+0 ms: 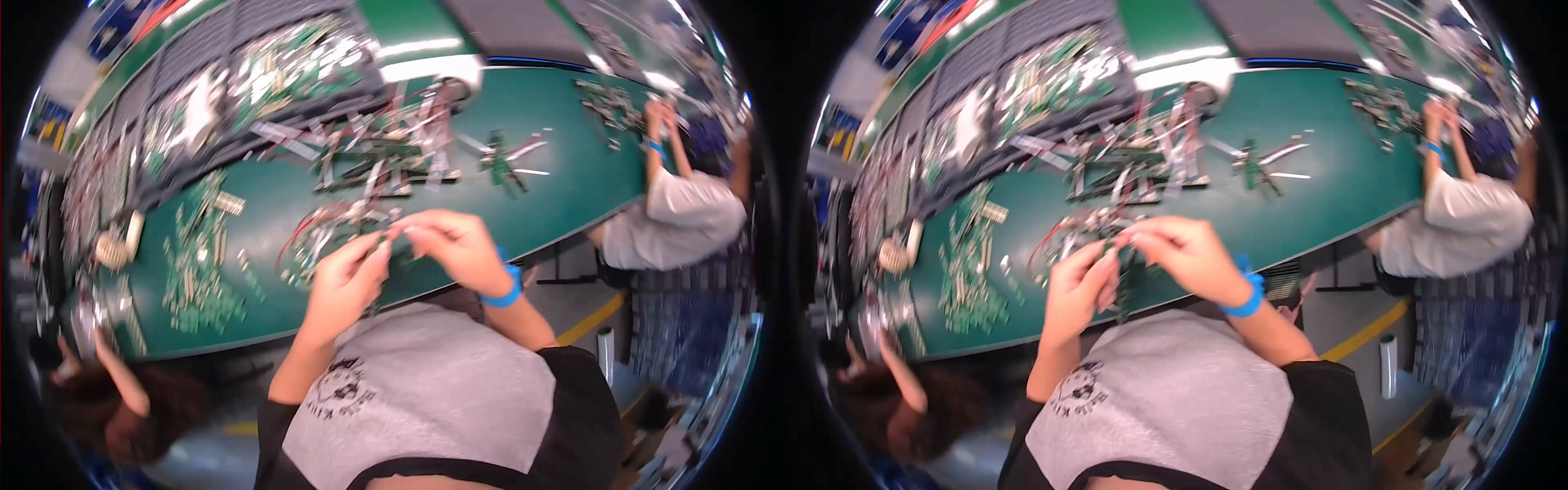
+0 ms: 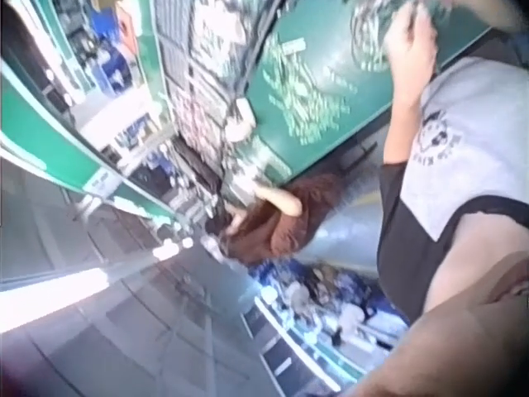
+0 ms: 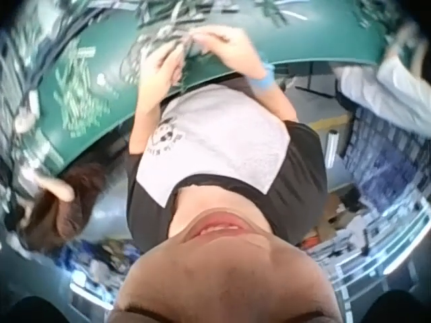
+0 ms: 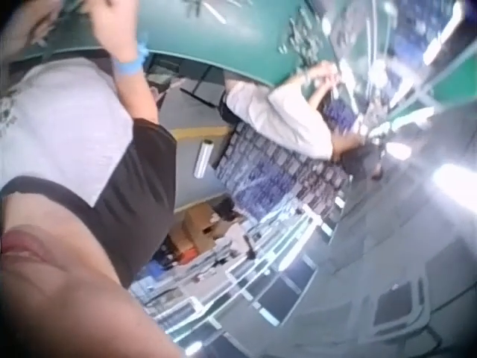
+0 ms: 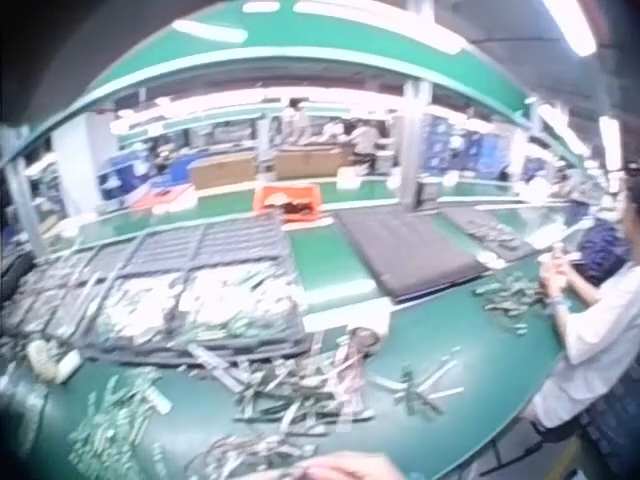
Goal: The person assembles electronic components by connecting wire harnesses to circuit boards by hand, securing the wires onto the boards, and placing the assembled boards in a pile on the workstation table.
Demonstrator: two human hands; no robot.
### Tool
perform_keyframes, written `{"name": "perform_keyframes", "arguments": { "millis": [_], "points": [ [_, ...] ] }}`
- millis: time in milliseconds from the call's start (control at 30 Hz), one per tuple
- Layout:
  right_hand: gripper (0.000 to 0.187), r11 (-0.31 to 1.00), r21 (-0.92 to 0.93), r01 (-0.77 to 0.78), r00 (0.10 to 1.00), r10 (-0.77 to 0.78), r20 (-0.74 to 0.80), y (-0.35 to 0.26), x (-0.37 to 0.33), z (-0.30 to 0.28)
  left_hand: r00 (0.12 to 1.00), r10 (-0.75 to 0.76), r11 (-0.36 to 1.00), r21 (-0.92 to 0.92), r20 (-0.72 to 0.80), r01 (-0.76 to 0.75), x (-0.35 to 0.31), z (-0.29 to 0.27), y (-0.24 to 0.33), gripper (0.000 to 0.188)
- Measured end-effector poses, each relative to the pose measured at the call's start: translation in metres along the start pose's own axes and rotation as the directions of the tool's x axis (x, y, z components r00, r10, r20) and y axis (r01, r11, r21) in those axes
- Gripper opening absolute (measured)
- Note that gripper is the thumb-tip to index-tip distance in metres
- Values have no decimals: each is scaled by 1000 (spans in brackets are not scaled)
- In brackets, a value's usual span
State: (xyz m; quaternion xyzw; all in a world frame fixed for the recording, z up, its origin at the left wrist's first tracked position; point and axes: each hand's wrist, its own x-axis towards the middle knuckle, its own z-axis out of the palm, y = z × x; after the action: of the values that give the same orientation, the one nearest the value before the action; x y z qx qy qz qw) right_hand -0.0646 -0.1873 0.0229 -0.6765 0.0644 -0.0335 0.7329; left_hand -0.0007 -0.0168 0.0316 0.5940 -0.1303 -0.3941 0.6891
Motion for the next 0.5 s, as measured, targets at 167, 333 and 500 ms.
{"name": "perform_keyframes", "arguments": {
  "millis": [167, 333, 500],
  "points": [
    [21, 999, 5, 43, 999, -43, 4, 1, -2, -1, 1000, 8, 991, -133, 3, -7, 5, -1, -10, 26],
    [20, 999, 3, 47, 999, -47, 13, 2, 0, 6, 999, -10, 977, -212, 47, 20, 6, -5, -12, 27],
    [16, 997, 18, 69, 996, -68, -62, 5, -4, 14, 1000, -1, 960, -279, 21, 6, 2, -1, -14, 24]
  ]
}}
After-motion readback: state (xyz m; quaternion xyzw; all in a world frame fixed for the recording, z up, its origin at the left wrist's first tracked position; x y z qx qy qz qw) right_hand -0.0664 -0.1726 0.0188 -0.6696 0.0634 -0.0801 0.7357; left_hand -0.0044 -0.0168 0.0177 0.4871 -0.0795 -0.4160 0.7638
